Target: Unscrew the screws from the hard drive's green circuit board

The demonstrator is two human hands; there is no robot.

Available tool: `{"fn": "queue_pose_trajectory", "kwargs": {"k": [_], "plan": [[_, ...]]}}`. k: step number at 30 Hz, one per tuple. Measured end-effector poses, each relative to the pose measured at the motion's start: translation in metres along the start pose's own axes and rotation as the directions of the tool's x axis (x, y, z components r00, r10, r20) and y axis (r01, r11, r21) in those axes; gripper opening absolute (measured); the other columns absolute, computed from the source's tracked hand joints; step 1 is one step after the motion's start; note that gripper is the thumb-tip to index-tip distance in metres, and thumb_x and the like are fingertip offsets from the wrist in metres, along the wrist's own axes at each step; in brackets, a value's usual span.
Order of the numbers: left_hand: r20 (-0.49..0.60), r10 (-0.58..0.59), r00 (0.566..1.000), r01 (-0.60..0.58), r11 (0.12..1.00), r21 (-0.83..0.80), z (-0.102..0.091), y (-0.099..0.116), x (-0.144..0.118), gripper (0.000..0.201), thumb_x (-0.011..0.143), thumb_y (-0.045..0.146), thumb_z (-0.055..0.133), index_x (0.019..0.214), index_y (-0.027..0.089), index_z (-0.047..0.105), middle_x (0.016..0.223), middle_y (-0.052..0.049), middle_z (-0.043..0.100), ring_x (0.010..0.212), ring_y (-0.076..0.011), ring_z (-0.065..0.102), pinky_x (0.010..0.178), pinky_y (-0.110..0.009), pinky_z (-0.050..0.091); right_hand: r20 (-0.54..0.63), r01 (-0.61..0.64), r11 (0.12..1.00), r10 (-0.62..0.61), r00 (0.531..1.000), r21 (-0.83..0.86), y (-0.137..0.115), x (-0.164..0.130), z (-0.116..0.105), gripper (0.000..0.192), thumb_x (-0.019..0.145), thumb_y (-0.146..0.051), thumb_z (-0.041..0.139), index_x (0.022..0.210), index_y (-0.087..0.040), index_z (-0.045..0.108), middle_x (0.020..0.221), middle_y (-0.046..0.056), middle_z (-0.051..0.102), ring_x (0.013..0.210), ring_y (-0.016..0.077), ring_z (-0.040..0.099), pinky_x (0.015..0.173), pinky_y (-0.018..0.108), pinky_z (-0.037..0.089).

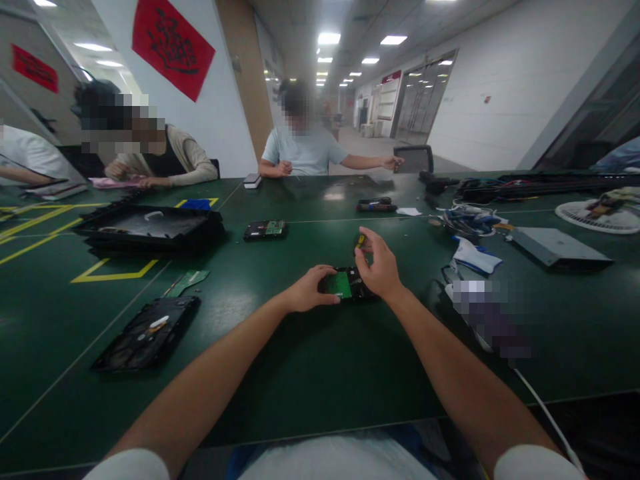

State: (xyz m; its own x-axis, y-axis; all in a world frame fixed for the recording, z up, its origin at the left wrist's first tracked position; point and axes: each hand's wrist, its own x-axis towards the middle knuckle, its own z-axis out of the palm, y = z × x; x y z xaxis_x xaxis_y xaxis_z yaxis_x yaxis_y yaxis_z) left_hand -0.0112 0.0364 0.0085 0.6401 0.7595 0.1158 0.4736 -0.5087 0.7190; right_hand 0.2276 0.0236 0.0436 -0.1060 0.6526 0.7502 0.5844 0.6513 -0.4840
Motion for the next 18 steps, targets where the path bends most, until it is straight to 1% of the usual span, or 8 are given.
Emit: {"fn": "queue_pose_trajectory", "kwargs": {"k": [3, 7, 9, 12, 15, 18], "plan": [[0.002, -0.001, 1.0, 0.001, 1.0, 0.001, -0.0002, 0.0001, -0.0002, 0.085, 0.072, 0.059, 0.08, 0.144, 0.024, 0.051, 0.152, -0.013, 0.045, 0.138, -0.0341, 0.046, 0.116, -0.05, 0.041, -0.003, 0.004, 1.0, -0.004, 1.0, -0.013, 0.0004, 0.0004, 0.0001, 0.05, 0.099, -0.03, 0.054, 0.147, -0.03, 0.042, 0.13, 0.011, 0.058, 0.1, 0.0238, 0.066, 0.094, 0.046, 0.057], [0.008, -0.007, 1.0, 0.007, 1.0, 0.0, -0.0001, -0.0001, 0.0, 0.084, 0.073, 0.059, 0.08, 0.145, 0.025, 0.051, 0.153, -0.012, 0.044, 0.139, -0.0347, 0.045, 0.117, -0.052, 0.039, -0.021, 0.008, 0.999, -0.009, 1.0, -0.034, -0.001, 0.0011, -0.0007, 0.049, 0.096, -0.033, 0.06, 0.143, -0.032, 0.046, 0.117, 0.009, 0.057, 0.091, 0.022, 0.064, 0.09, 0.046, 0.058], [0.005, -0.003, 1.0, 0.003, 1.0, 0.0, 0.0002, -0.0001, 0.0001, 0.085, 0.073, 0.058, 0.08, 0.145, 0.025, 0.05, 0.153, -0.012, 0.044, 0.14, -0.0348, 0.045, 0.118, -0.053, 0.038, -0.024, 0.012, 0.999, -0.012, 1.0, -0.033, -0.0022, 0.0015, -0.0014, 0.049, 0.095, -0.033, 0.062, 0.142, -0.032, 0.047, 0.115, 0.008, 0.056, 0.09, 0.0216, 0.063, 0.088, 0.045, 0.059], [-0.002, 0.002, 1.0, -0.002, 1.0, 0.001, 0.0005, 0.0003, 0.0, 0.084, 0.072, 0.058, 0.08, 0.144, 0.025, 0.051, 0.152, -0.012, 0.044, 0.14, -0.0341, 0.045, 0.118, -0.051, 0.038, -0.02, 0.027, 1.0, -0.027, 0.999, -0.015, -0.0031, 0.0019, -0.002, 0.05, 0.094, -0.029, 0.06, 0.143, -0.031, 0.046, 0.125, 0.01, 0.055, 0.098, 0.023, 0.064, 0.09, 0.045, 0.059], [-0.001, -0.011, 1.0, 0.011, 1.0, -0.004, 0.0005, 0.0009, -0.0001, 0.083, 0.073, 0.058, 0.08, 0.144, 0.026, 0.051, 0.152, -0.011, 0.044, 0.139, -0.0338, 0.046, 0.118, -0.051, 0.039, -0.007, 0.029, 1.0, -0.03, 1.0, -0.007, -0.0017, 0.0018, -0.0016, 0.055, 0.095, -0.025, 0.057, 0.147, -0.03, 0.042, 0.137, 0.012, 0.052, 0.108, 0.026, 0.063, 0.095, 0.047, 0.059], [0.002, -0.021, 1.0, 0.021, 1.0, -0.016, 0.0003, 0.0016, -0.0001, 0.083, 0.072, 0.057, 0.08, 0.144, 0.027, 0.051, 0.152, -0.011, 0.045, 0.137, -0.0346, 0.048, 0.116, -0.053, 0.041, -0.009, 0.021, 1.0, -0.021, 1.0, -0.015, 0.0008, 0.0014, -0.0006, 0.058, 0.094, -0.025, 0.057, 0.149, -0.029, 0.039, 0.137, 0.013, 0.054, 0.108, 0.0269, 0.064, 0.095, 0.049, 0.059]]}}
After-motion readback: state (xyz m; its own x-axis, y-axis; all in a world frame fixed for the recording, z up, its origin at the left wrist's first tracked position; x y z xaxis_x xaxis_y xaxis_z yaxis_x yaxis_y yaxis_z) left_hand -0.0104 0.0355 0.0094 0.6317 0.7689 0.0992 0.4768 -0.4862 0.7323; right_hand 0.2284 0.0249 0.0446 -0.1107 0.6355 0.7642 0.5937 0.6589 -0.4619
